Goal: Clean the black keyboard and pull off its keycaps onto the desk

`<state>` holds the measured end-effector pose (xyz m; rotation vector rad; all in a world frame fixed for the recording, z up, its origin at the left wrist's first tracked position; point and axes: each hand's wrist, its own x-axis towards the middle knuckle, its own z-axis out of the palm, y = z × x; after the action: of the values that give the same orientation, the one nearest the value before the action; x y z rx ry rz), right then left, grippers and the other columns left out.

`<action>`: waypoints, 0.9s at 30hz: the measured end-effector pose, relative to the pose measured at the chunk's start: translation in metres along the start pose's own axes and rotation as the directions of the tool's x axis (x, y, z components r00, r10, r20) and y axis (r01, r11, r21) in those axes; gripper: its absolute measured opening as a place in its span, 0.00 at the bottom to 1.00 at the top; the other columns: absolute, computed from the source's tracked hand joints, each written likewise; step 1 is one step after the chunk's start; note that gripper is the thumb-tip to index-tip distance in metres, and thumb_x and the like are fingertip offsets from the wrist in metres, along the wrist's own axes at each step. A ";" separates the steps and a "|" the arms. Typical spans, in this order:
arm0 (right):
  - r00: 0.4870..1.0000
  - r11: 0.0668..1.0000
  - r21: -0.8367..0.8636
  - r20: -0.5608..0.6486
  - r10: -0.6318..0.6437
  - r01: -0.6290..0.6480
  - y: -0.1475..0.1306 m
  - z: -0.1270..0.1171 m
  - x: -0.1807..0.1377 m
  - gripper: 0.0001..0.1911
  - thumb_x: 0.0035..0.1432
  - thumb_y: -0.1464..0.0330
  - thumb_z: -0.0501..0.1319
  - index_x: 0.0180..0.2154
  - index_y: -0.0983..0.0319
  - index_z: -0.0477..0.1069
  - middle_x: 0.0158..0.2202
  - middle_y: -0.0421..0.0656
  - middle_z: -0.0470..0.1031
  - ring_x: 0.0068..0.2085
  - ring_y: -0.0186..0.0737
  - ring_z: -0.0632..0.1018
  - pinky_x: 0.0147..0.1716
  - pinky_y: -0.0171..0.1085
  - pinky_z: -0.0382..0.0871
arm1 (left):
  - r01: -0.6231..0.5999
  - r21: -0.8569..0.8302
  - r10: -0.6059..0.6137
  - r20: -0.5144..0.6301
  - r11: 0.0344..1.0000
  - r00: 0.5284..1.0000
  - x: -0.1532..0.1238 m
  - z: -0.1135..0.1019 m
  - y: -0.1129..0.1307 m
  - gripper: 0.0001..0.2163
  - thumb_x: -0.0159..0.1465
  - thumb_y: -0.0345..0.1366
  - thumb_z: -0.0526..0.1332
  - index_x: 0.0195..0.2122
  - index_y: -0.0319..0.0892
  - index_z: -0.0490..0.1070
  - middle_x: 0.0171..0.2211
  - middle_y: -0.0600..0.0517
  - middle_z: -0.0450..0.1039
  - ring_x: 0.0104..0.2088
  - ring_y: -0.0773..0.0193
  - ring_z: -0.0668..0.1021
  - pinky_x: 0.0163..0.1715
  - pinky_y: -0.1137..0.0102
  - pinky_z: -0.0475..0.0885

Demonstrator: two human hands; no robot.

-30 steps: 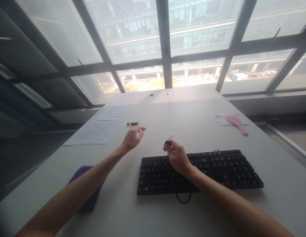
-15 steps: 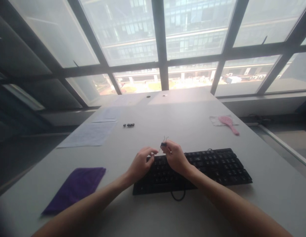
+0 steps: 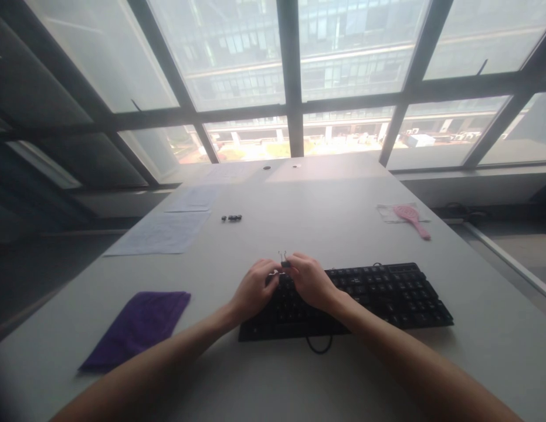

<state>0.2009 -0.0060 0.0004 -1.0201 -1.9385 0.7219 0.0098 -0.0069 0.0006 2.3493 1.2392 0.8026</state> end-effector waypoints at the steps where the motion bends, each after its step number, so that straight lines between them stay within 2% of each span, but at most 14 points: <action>1: 1.000 1.000 -0.003 0.007 -0.005 0.005 0.000 0.000 -0.001 0.13 0.68 0.69 0.54 0.28 0.61 0.63 0.29 0.39 0.65 0.31 0.36 0.67 0.32 0.35 0.59 | -0.005 0.004 0.005 0.007 1.000 1.000 0.001 -0.001 0.000 0.08 0.65 0.28 0.57 0.40 0.43 0.74 0.39 0.50 0.76 0.42 0.58 0.74 0.46 0.63 0.69; 7: 0.999 0.999 -0.009 0.018 -0.031 0.031 0.002 0.003 -0.006 0.14 0.70 0.68 0.53 0.28 0.60 0.63 0.30 0.40 0.65 0.31 0.36 0.67 0.32 0.35 0.60 | -0.052 0.007 0.050 0.185 0.999 0.981 0.014 -0.009 0.000 0.04 0.64 0.38 0.64 0.37 0.44 0.76 0.36 0.51 0.75 0.40 0.58 0.75 0.42 0.66 0.69; 10: 0.999 0.999 0.009 -0.008 -0.035 0.035 0.004 0.005 -0.008 0.13 0.69 0.69 0.53 0.29 0.60 0.65 0.31 0.40 0.67 0.32 0.37 0.68 0.32 0.36 0.61 | -0.056 0.008 0.053 0.226 0.998 0.973 0.020 -0.010 0.002 0.04 0.63 0.38 0.65 0.36 0.45 0.77 0.35 0.51 0.74 0.39 0.59 0.75 0.41 0.68 0.69; 15: 0.999 0.998 0.050 -0.036 -0.039 0.041 0.007 0.004 -0.008 0.10 0.68 0.71 0.54 0.31 0.61 0.67 0.32 0.41 0.69 0.33 0.38 0.69 0.35 0.37 0.62 | -0.039 0.036 0.033 0.162 0.999 0.986 0.018 -0.001 0.004 0.05 0.66 0.35 0.62 0.34 0.44 0.76 0.34 0.52 0.73 0.37 0.61 0.75 0.38 0.69 0.69; 20: 0.998 0.995 0.076 -0.034 -0.054 0.057 0.007 0.003 -0.007 0.12 0.68 0.70 0.54 0.30 0.60 0.66 0.31 0.41 0.68 0.33 0.38 0.69 0.34 0.37 0.62 | -0.082 0.088 0.077 0.064 0.993 0.995 0.009 0.009 0.003 0.11 0.71 0.38 0.56 0.34 0.42 0.74 0.34 0.50 0.72 0.38 0.61 0.73 0.40 0.68 0.69; 27: 0.998 0.995 0.077 -0.030 -0.056 0.058 0.010 0.004 -0.008 0.13 0.68 0.69 0.54 0.29 0.61 0.65 0.31 0.41 0.68 0.32 0.38 0.69 0.33 0.37 0.62 | -0.103 0.075 0.100 0.038 0.992 0.994 0.007 0.012 0.002 0.12 0.72 0.39 0.55 0.35 0.41 0.73 0.35 0.49 0.72 0.38 0.61 0.72 0.41 0.67 0.70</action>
<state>0.2042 -0.0079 -0.0121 -0.9189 -1.8930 0.7417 0.0216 -0.0027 -0.0057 2.4947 1.1645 0.7559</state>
